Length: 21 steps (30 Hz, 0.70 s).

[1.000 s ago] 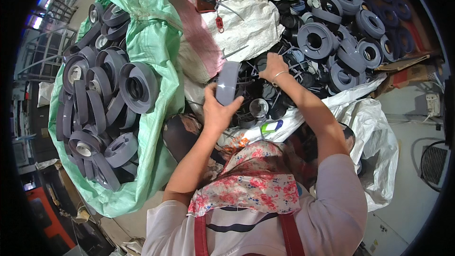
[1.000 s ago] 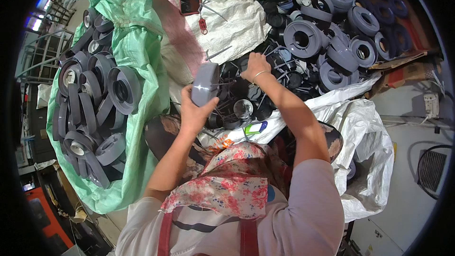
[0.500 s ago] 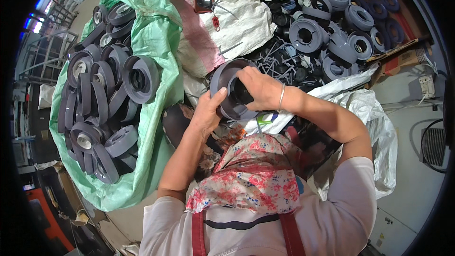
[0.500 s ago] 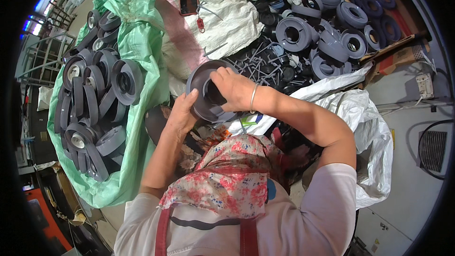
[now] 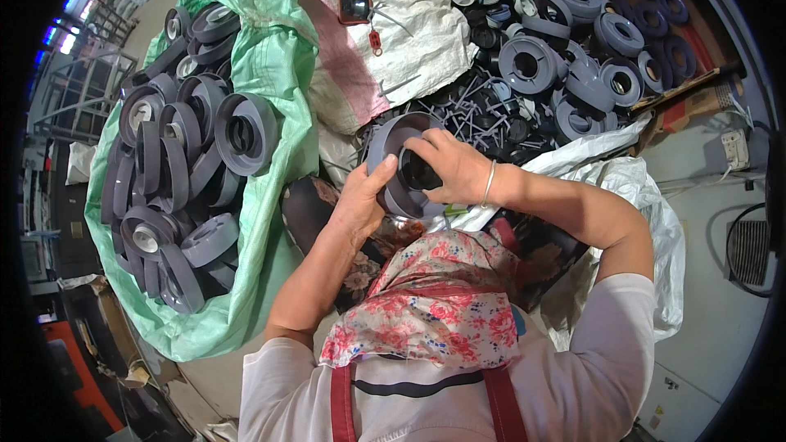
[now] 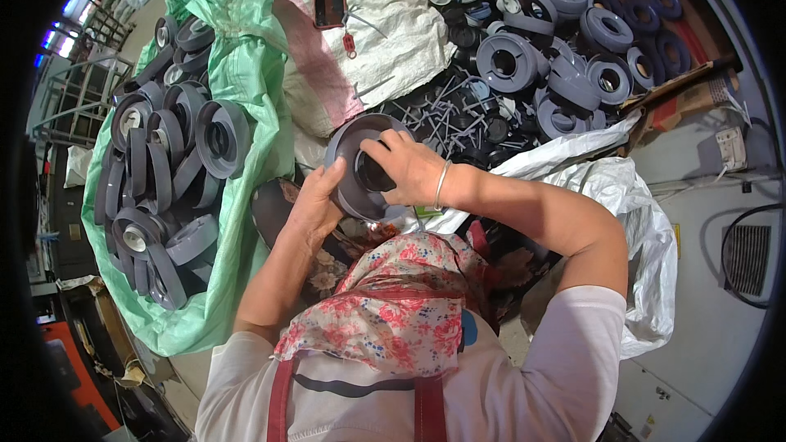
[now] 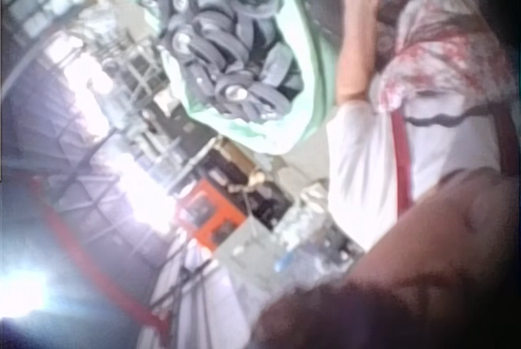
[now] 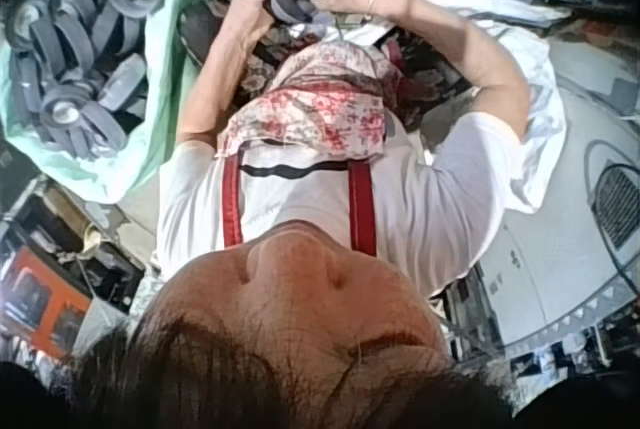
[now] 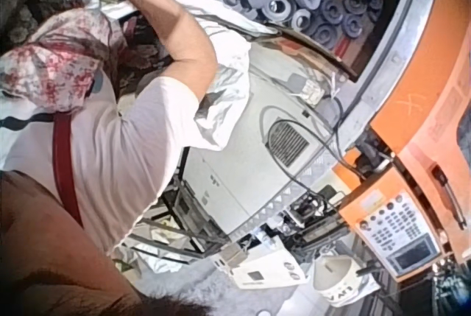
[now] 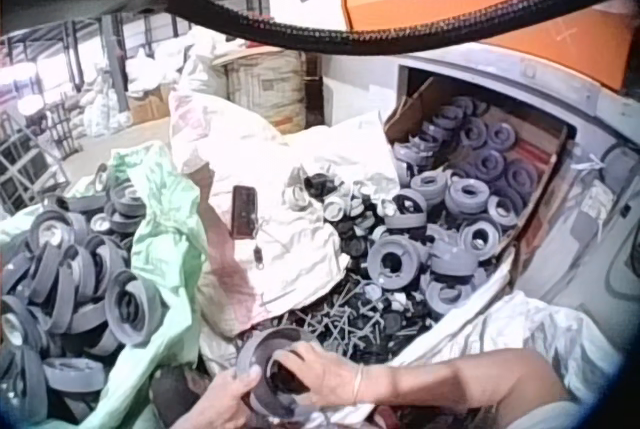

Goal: The person takes grey plastic circular parts from a large green bag and places them into a pile on a white bag by hand.

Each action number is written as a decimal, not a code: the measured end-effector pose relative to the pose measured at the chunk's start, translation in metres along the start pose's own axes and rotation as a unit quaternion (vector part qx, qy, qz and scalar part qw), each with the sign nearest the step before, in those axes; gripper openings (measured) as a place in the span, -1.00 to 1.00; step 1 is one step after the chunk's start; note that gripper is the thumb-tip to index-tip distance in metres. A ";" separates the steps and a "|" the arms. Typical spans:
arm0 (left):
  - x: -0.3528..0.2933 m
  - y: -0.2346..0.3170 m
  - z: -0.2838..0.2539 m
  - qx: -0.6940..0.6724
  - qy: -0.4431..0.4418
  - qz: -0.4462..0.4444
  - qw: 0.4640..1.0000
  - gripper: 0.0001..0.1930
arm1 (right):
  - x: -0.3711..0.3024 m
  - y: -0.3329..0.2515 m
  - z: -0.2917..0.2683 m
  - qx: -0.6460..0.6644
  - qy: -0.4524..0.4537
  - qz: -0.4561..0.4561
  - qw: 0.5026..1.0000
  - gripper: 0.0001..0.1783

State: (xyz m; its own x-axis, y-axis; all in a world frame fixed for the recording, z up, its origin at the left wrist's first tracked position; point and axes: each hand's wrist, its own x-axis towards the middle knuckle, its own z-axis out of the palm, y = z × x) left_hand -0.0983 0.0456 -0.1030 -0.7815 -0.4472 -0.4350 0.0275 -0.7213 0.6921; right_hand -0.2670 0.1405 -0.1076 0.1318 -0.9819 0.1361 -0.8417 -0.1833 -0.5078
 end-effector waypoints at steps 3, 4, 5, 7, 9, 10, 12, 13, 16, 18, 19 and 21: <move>0.001 -0.002 -0.003 0.001 0.023 -0.018 1.000 -0.58 | 0.000 -0.004 0.002 -0.050 -0.015 -0.029 0.998 -0.20; 0.001 0.002 -0.005 0.003 0.019 -0.031 0.999 -0.59 | 0.001 -0.004 -0.001 -0.064 -0.027 -0.053 0.996 -0.25; 0.001 0.005 -0.006 0.005 0.014 -0.045 0.999 -0.59 | 0.002 -0.003 -0.003 -0.078 -0.039 -0.077 0.993 -0.30; 0.003 0.008 -0.009 0.003 0.005 -0.072 0.997 -0.60 | 0.002 0.000 0.000 -0.125 -0.006 -0.161 0.979 -0.47; 0.005 0.010 -0.016 -0.002 -0.021 -0.108 0.994 -0.60 | 0.003 0.007 0.002 -0.135 0.016 -0.243 0.961 -0.51; 0.008 0.009 -0.022 0.017 -0.040 -0.123 0.991 -0.57 | 0.004 0.010 0.003 -0.152 -0.003 -0.289 0.945 -0.50; 0.006 0.009 -0.020 0.006 -0.022 -0.151 0.988 -0.59 | 0.002 0.007 -0.001 -0.115 -0.058 -0.252 0.959 -0.47; 0.004 0.007 -0.019 0.001 -0.013 -0.164 0.986 -0.60 | 0.001 0.005 -0.001 -0.097 -0.086 -0.233 0.964 -0.46; -0.004 0.002 -0.005 0.024 0.031 -0.032 0.999 -0.60 | -0.002 0.004 0.016 0.049 0.008 -0.028 0.998 -0.29; -0.009 0.000 0.000 0.129 0.072 0.074 0.986 -0.57 | 0.008 -0.006 0.026 0.234 0.111 0.179 0.949 -0.28; -0.012 0.003 -0.003 0.256 0.093 0.099 0.957 -0.53 | 0.018 -0.004 0.027 0.384 0.071 0.277 0.878 -0.27; -0.022 0.019 0.015 0.412 0.128 0.194 0.881 -0.51 | 0.026 0.010 0.019 0.757 -0.089 0.324 0.560 -0.24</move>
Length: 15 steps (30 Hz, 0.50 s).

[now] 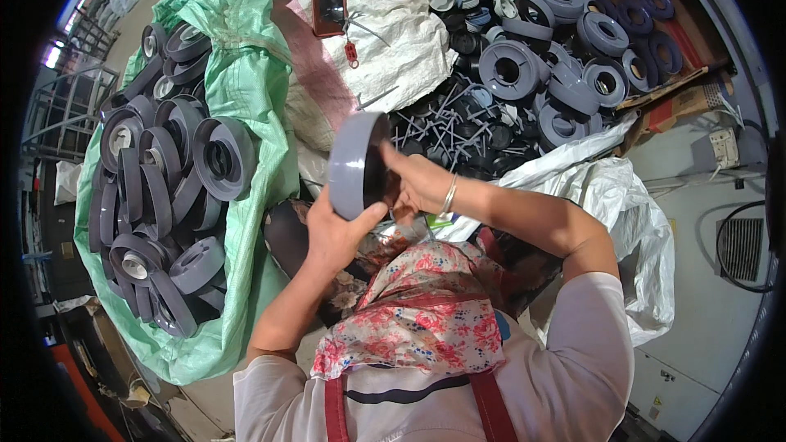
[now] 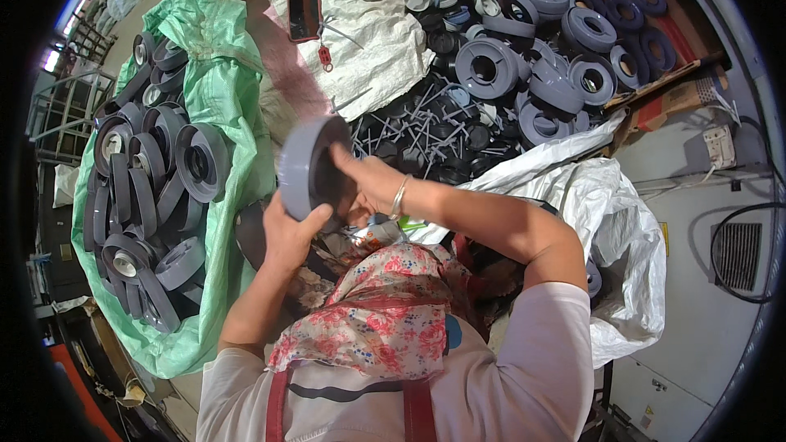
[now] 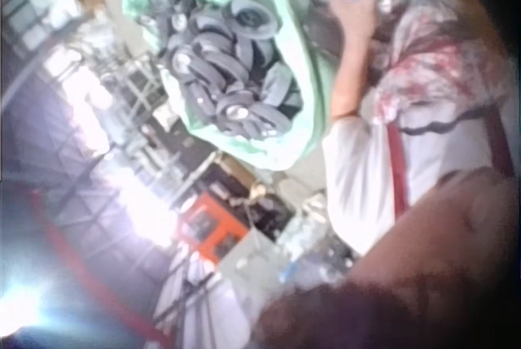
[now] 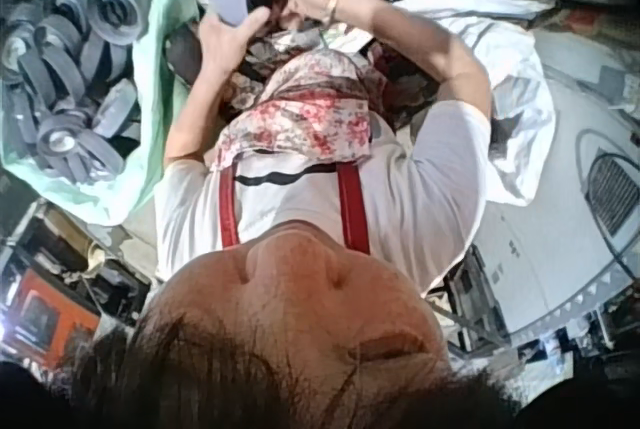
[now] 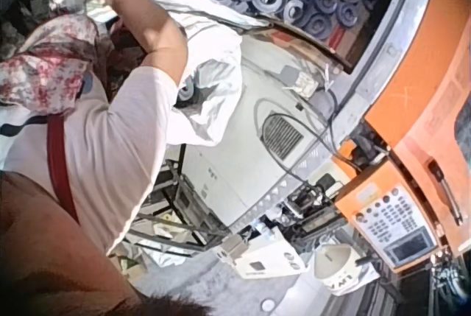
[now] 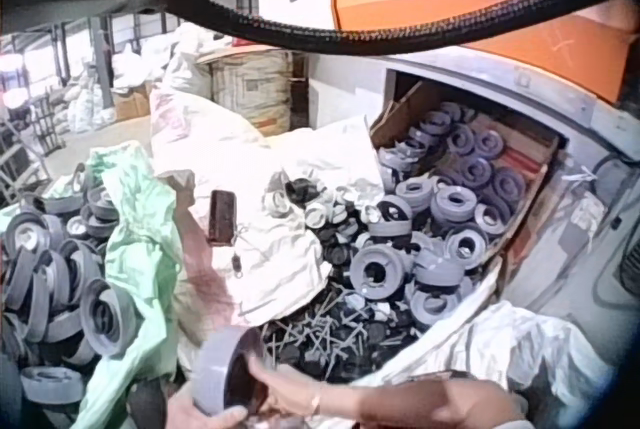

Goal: The person takes grey plastic circular parts from a large green bag and places them into a pile on a white bag by hand.

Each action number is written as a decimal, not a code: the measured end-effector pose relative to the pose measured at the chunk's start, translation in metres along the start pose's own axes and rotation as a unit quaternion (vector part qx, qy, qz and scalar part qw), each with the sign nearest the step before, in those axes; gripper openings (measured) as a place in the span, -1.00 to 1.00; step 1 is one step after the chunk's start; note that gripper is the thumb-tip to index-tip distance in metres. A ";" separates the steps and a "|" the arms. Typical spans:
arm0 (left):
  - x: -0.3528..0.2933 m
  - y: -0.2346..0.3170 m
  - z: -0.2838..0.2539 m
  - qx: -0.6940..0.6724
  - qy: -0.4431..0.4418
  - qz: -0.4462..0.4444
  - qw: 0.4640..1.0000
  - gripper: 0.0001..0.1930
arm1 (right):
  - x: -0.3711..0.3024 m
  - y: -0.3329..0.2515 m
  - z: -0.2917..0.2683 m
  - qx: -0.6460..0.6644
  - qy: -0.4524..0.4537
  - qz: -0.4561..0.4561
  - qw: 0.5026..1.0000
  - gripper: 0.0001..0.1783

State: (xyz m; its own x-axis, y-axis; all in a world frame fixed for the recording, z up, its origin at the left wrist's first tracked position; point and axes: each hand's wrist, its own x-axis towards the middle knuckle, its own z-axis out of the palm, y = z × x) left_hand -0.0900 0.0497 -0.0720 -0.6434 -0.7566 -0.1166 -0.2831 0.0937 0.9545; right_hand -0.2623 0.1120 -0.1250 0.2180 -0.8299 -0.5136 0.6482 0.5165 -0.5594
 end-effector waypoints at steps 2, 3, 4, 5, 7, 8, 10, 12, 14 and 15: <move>0.007 -0.012 -0.031 0.139 0.116 0.050 0.982 -0.46 | 0.002 -0.022 -0.019 -0.168 0.074 0.001 0.983 -0.19; 0.015 -0.002 -0.050 0.105 0.191 0.068 0.973 -0.42 | 0.018 -0.037 -0.052 -0.521 0.193 -0.149 0.818 -0.24; 0.023 0.001 -0.083 0.186 0.325 0.044 0.926 -0.31 | 0.020 -0.051 -0.079 -0.681 0.335 -0.274 0.591 -0.29; 0.028 0.014 -0.115 0.366 0.427 0.231 0.794 -0.11 | 0.006 -0.085 -0.092 -0.672 0.371 -0.238 0.594 -0.21; 0.032 0.035 -0.147 0.153 0.475 0.310 0.809 -0.40 | -0.010 -0.125 -0.177 -0.668 0.533 -0.269 0.444 -0.16; 0.035 0.041 -0.147 0.104 0.476 0.324 0.811 -0.48 | -0.017 -0.131 -0.233 -0.694 0.624 -0.175 0.314 0.01; 0.028 0.031 -0.145 0.152 0.413 0.327 0.836 -0.51 | -0.039 -0.151 -0.251 -0.653 0.630 -0.057 0.416 0.18; 0.042 0.015 -0.099 0.143 0.297 0.291 0.898 -0.52 | -0.054 -0.139 -0.315 -0.555 0.644 -0.055 0.524 0.24; 0.047 -0.012 -0.048 0.129 0.197 0.194 0.952 -0.45 | -0.049 -0.128 -0.319 -0.535 0.629 -0.049 0.562 0.22; 0.047 -0.015 -0.025 0.107 0.110 0.156 0.976 -0.40 | -0.046 -0.126 -0.313 -0.513 0.614 -0.043 0.599 0.20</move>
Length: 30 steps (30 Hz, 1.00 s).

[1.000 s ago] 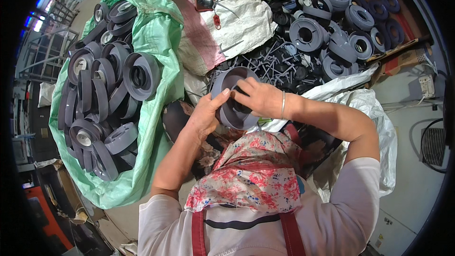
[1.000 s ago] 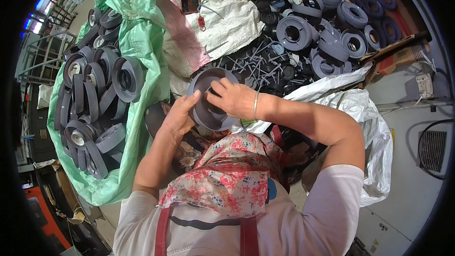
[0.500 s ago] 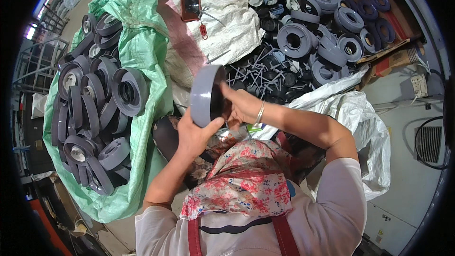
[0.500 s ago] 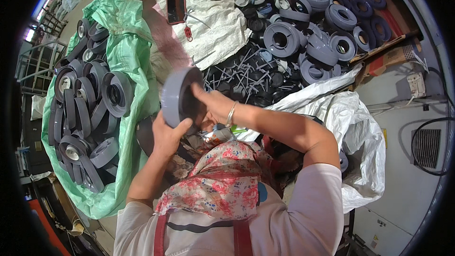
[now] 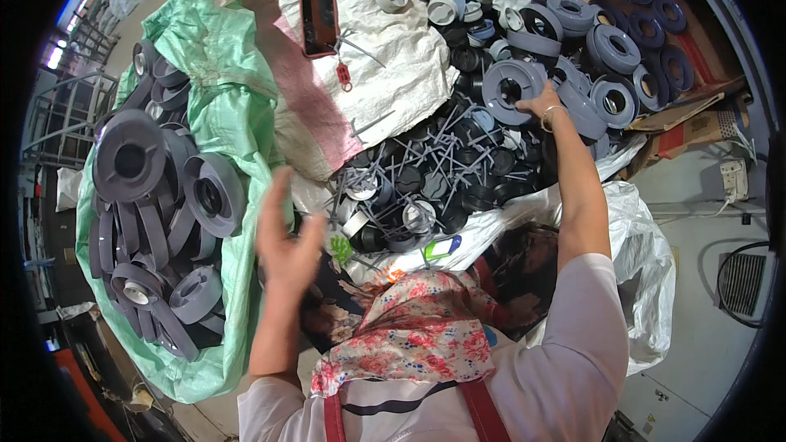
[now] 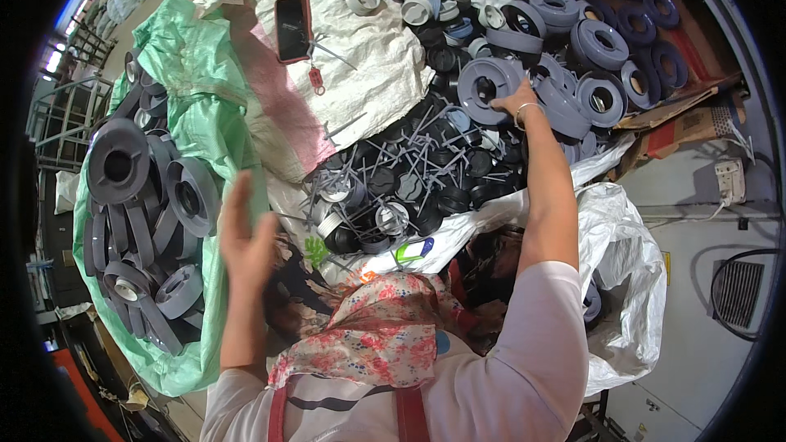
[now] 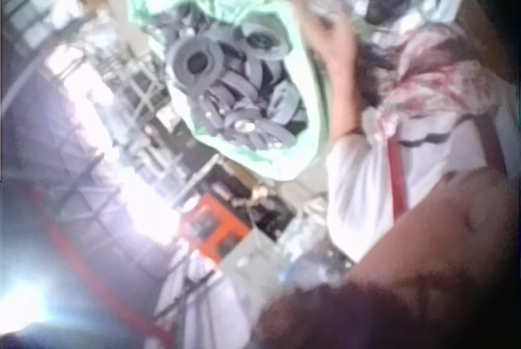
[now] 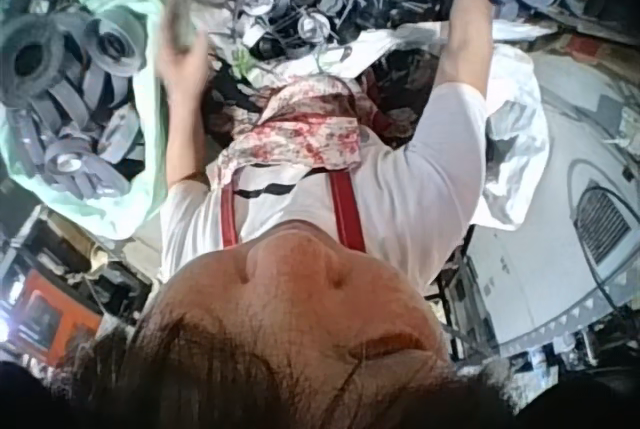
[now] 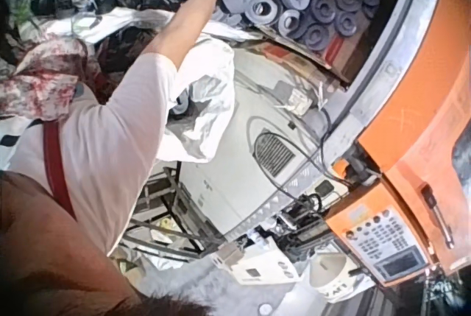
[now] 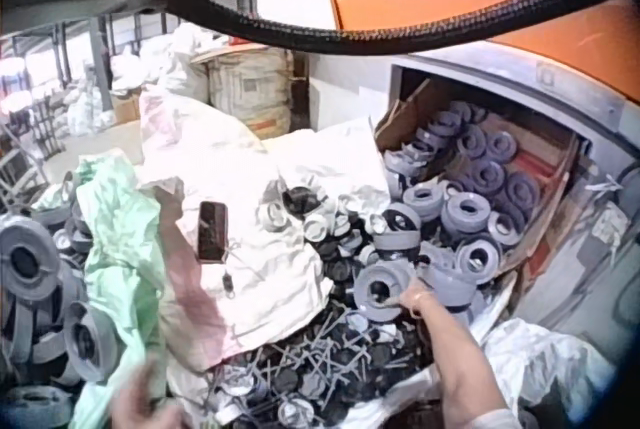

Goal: The person takes grey plastic circular parts from a large green bag and places them into a pile on a white bag by hand.

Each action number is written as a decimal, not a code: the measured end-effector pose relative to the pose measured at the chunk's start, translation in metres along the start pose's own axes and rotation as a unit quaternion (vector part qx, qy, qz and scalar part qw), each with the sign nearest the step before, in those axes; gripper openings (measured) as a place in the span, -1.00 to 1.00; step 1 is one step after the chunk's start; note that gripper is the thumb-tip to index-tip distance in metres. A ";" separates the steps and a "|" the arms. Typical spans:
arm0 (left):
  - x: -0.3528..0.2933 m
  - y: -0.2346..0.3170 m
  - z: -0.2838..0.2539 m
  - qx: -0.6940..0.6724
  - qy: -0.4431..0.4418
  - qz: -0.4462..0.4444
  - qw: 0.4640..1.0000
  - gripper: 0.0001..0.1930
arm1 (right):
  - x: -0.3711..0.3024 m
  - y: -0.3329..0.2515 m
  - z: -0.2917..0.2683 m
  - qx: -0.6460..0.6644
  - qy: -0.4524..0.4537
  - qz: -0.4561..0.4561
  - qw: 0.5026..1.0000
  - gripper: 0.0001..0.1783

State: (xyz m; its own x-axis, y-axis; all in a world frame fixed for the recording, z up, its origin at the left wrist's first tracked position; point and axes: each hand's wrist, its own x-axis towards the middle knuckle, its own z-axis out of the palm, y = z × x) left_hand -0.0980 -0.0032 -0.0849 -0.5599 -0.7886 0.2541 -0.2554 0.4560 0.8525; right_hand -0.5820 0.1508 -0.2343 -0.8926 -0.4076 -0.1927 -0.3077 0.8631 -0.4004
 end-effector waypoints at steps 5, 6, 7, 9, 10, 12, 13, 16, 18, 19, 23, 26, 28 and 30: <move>-0.009 0.008 0.076 0.085 -0.273 0.165 0.944 -0.29 | -0.064 -0.037 -0.012 0.024 0.029 -0.078 0.996 -0.10; -0.011 0.005 0.086 0.101 -0.291 0.193 0.932 -0.26 | -0.085 -0.043 -0.012 0.114 -0.034 -0.102 0.988 -0.14; -0.012 0.006 0.095 0.119 -0.305 0.220 0.919 -0.23 | -0.109 -0.053 -0.015 0.204 -0.096 -0.128 0.966 -0.18; -0.012 0.014 0.104 0.195 -0.302 0.248 0.899 -0.13 | -0.174 -0.097 -0.045 0.316 -0.295 -0.084 0.898 -0.34; -0.011 0.012 0.107 0.197 -0.309 0.252 0.895 -0.12 | -0.186 -0.091 -0.030 0.354 -0.377 -0.085 0.851 -0.35; -0.009 -0.003 0.108 0.218 -0.325 0.244 0.887 -0.14 | -0.183 -0.082 0.008 0.372 -0.501 -0.057 0.780 -0.35; -0.011 -0.008 0.105 0.217 -0.327 0.193 0.899 -0.17 | -0.175 -0.084 0.019 0.354 -0.543 -0.025 0.761 -0.32; -0.019 -0.028 0.091 0.118 -0.279 0.009 0.953 -0.30 | -0.119 -0.095 0.046 0.134 -0.223 -0.199 0.945 -0.42; -0.009 -0.014 0.080 0.030 -0.217 -0.113 0.969 -0.34 | -0.064 -0.063 0.080 -0.016 0.013 -0.266 0.964 -0.62; -0.002 -0.009 0.078 -0.050 -0.193 -0.163 0.966 -0.37 | -0.037 -0.037 0.099 -0.002 0.025 -0.216 0.976 -0.59; -0.009 -0.027 0.061 -0.196 -0.067 -0.263 0.942 -0.53 | -0.043 -0.055 0.094 -0.202 -0.115 -0.121 0.965 -0.72; -0.012 -0.031 0.060 -0.303 -0.031 -0.290 0.907 -0.53 | -0.069 -0.074 0.071 -0.186 -0.045 -0.326 0.926 -0.81; -0.013 -0.036 0.065 -0.290 -0.031 -0.279 0.915 -0.54 | -0.081 -0.089 0.050 -0.134 0.009 -0.355 0.925 -0.83; -0.009 -0.022 0.072 -0.306 -0.029 -0.278 0.910 -0.53 | -0.077 -0.090 0.039 -0.078 0.065 -0.341 0.934 -0.85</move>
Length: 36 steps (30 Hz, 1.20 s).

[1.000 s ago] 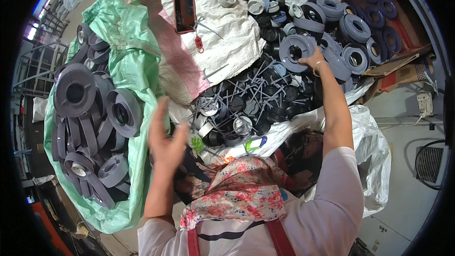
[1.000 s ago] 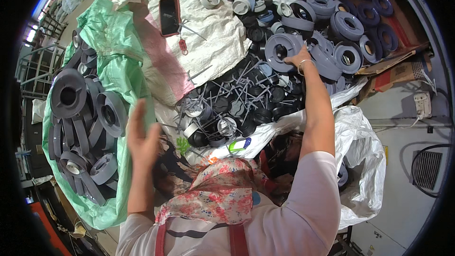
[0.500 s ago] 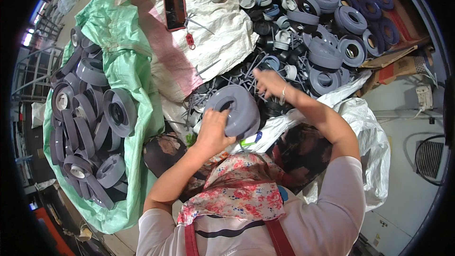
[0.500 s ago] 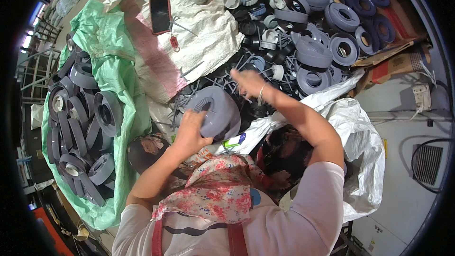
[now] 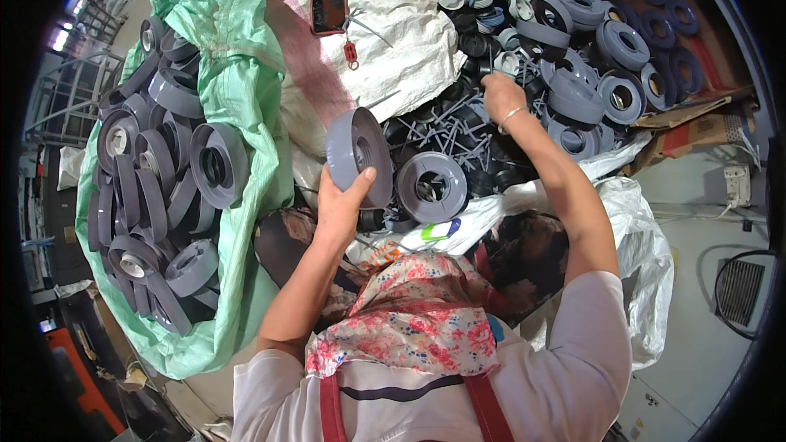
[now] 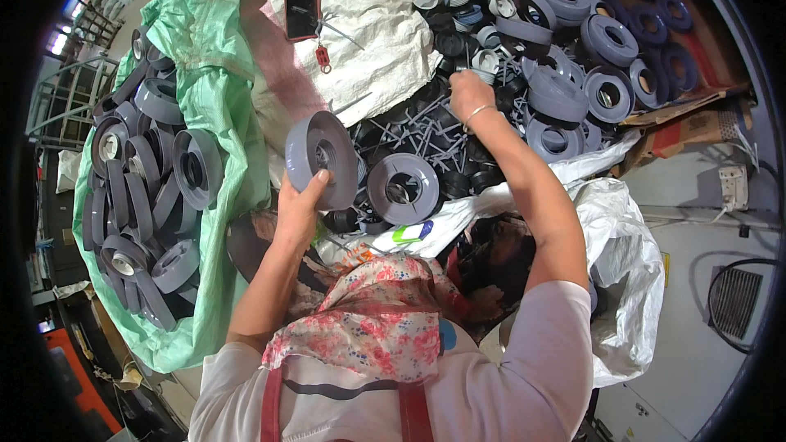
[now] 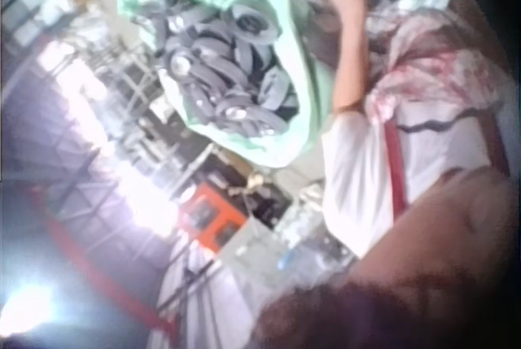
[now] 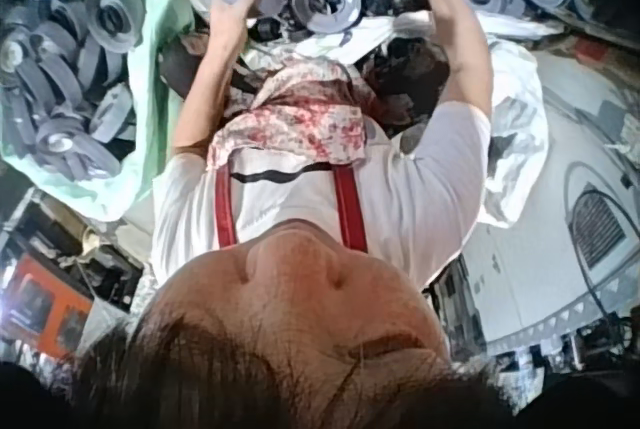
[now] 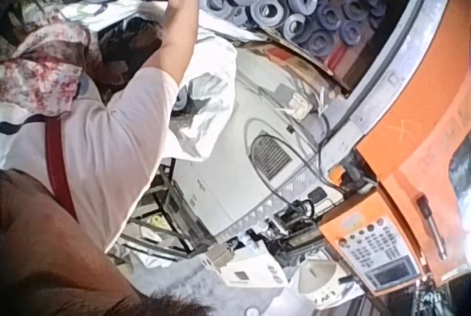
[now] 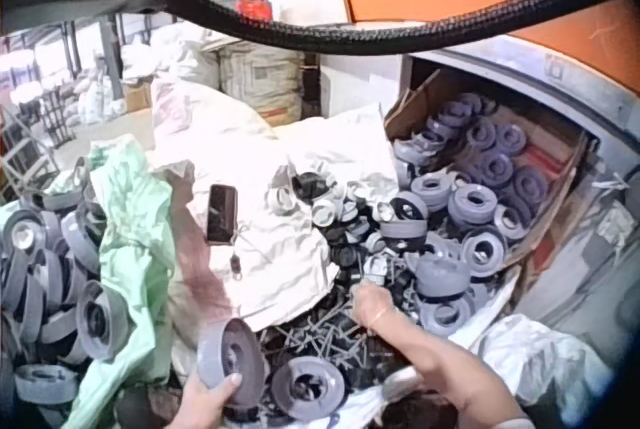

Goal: The person takes grey plastic circular parts from a large green bag and places them into a pile on a white bag by hand.

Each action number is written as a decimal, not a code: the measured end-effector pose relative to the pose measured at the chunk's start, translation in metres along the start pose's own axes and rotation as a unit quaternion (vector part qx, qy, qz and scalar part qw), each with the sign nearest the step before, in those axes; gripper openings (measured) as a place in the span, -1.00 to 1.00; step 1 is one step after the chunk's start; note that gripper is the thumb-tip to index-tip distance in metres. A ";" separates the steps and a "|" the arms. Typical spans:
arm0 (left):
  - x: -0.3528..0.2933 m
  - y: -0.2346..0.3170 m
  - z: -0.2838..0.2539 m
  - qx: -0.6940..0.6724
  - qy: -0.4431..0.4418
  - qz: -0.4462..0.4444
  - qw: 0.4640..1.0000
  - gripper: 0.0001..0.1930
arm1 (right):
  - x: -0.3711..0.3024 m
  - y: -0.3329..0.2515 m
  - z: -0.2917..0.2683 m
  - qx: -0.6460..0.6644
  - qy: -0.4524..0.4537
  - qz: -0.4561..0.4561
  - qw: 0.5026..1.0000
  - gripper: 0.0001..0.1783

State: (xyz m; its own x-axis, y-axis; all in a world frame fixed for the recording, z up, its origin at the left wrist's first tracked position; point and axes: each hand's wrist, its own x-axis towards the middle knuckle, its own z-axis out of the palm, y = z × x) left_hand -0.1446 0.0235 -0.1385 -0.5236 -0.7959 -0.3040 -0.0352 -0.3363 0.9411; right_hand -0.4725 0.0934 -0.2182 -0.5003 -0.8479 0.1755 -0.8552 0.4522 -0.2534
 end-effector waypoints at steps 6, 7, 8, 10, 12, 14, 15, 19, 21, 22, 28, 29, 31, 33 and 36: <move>-0.022 -0.001 0.001 -0.010 -0.019 -0.031 0.999 -0.50 | 0.004 0.062 0.064 0.048 -0.170 0.209 0.962 -0.53; -0.024 -0.003 -0.001 -0.007 -0.023 -0.034 0.999 -0.50 | 0.004 0.071 0.085 0.029 -0.207 0.232 0.950 -0.51; -0.027 -0.007 -0.008 -0.007 -0.003 -0.034 0.999 -0.51 | 0.007 0.044 0.080 0.000 -0.226 0.234 0.946 -0.53; -0.029 -0.010 -0.017 -0.016 0.010 -0.037 0.999 -0.51 | -0.002 0.005 0.061 -0.035 -0.202 0.239 0.949 -0.62; -0.026 -0.009 -0.016 -0.020 0.004 -0.047 0.999 -0.50 | 0.004 0.008 0.057 -0.083 -0.246 0.187 0.948 -0.66; -0.025 -0.014 -0.018 -0.017 0.017 -0.034 0.999 -0.49 | 0.004 -0.007 0.036 -0.123 -0.217 0.095 0.964 -0.75; -0.024 -0.015 -0.018 -0.015 0.018 -0.026 0.999 -0.49 | -0.003 -0.007 0.030 -0.119 -0.097 0.028 0.988 -0.84; -0.025 -0.002 0.003 0.127 0.067 0.029 0.989 -0.50 | -0.015 -0.027 -0.026 -0.026 0.037 -0.108 0.993 -0.90; -0.022 -0.004 0.009 -0.019 -0.005 0.005 1.000 -0.51 | -0.029 -0.053 -0.046 0.171 0.039 -0.085 0.981 -0.88; -0.023 -0.002 0.015 -0.121 -0.039 -0.029 0.991 -0.51 | -0.039 -0.075 -0.059 0.254 -0.034 -0.036 0.966 -0.85; -0.043 0.007 0.010 -0.250 -0.137 -0.067 0.956 -0.47 | -0.085 -0.160 -0.101 0.248 -0.190 -0.136 0.940 -0.20; -0.045 0.006 0.004 -0.227 -0.146 -0.065 0.961 -0.42 | -0.086 -0.168 -0.109 0.231 -0.210 -0.153 0.938 -0.20; -0.050 0.008 -0.007 -0.202 -0.155 -0.068 0.965 -0.39 | -0.089 -0.178 -0.115 0.196 -0.249 -0.188 0.929 -0.19; -0.055 0.011 -0.013 -0.201 -0.156 -0.079 0.964 -0.43 | -0.095 -0.179 -0.112 0.170 -0.216 -0.280 0.920 -0.16; -0.055 0.013 -0.025 -0.212 -0.168 -0.132 0.954 -0.52 | -0.100 -0.181 -0.121 0.076 -0.183 -0.431 0.881 -0.10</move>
State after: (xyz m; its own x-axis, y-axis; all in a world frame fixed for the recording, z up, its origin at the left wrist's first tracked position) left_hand -0.0946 0.0507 -0.1133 -0.7898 -0.4726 -0.3910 0.1054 -0.7326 0.6725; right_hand -0.2843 0.1301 -0.0750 0.4259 -0.9032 0.0534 -0.8542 -0.4208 -0.3053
